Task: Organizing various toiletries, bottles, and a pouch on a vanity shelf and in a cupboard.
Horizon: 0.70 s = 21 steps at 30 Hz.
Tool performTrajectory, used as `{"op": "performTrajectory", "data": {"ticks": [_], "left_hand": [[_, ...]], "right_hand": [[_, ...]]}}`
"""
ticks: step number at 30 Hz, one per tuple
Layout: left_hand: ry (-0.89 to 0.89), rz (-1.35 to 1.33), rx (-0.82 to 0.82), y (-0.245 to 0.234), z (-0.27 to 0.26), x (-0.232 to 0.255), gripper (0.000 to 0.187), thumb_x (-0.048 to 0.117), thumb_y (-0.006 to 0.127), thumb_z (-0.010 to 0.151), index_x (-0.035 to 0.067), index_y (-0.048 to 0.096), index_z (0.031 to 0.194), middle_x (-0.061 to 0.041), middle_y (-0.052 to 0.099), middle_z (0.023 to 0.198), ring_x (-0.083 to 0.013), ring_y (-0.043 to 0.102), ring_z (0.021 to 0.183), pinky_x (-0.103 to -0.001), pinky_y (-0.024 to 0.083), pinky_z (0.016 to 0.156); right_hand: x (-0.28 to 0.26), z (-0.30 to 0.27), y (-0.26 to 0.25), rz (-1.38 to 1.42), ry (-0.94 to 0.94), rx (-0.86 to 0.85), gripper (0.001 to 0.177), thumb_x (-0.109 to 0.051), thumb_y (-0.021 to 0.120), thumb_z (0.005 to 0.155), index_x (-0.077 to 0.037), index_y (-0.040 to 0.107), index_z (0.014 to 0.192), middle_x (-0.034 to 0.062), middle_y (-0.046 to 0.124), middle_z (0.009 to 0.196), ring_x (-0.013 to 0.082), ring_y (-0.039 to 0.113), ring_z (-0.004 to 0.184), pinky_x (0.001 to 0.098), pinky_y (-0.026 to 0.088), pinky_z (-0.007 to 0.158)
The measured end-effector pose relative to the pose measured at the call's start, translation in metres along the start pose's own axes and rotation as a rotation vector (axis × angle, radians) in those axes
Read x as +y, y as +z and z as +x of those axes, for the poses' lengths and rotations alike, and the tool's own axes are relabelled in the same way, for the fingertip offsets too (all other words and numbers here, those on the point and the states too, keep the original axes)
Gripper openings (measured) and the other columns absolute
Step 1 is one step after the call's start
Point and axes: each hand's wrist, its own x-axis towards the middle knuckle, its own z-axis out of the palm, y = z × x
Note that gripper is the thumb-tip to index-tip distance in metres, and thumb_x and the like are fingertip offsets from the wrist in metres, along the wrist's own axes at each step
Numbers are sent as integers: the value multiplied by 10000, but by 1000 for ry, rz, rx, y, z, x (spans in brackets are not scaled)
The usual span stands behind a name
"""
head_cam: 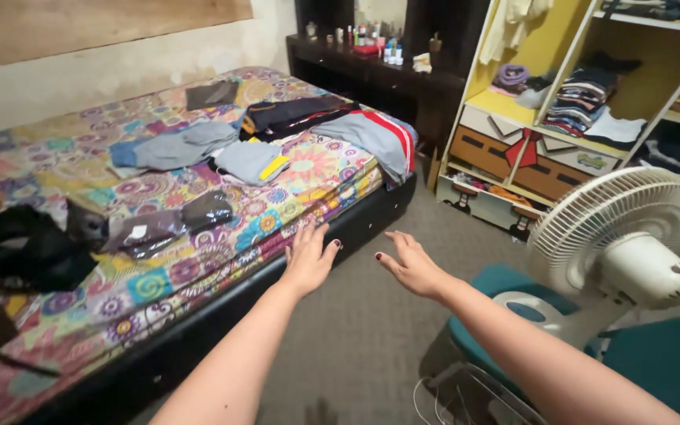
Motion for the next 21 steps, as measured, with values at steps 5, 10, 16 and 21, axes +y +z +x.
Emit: {"op": "performTrajectory", "data": {"ticks": [5,10,16,21], "left_hand": [[113,6,17,3,71,-29,624,445,545,987,129,448,1517,-164,255,1672,-374,148,1569,-647,133,1216],[107,-3,-50,-4,121,-49,625,441,537,981,137,442,1519,-164,268,1662,-387,144,1561,-632,108,1214],[151,-26,-66,13,166,-69,624,445,539,992,118,446,1515,-181,254,1661,-398,133,1562,-615,91,1230],[146,-16,-93,26,194,-62,616,443,551,969,129,464,1491,-156,253,1672,-386,151,1556,-620,108,1211]], "right_hand": [[11,61,6,-37,57,36,676,-444,562,996,-6,390,1481,273,386,1534,434,363,1441,460,327,1177],[18,108,17,-27,99,55,669,-442,561,989,-10,401,1475,267,378,1543,428,353,1449,457,325,1176],[43,135,30,-73,104,62,659,-438,559,1010,3,408,1476,297,335,1562,454,322,1461,467,302,1192],[73,156,28,-58,173,74,665,-448,555,992,-7,413,1468,281,345,1567,448,347,1454,461,323,1185]]}}
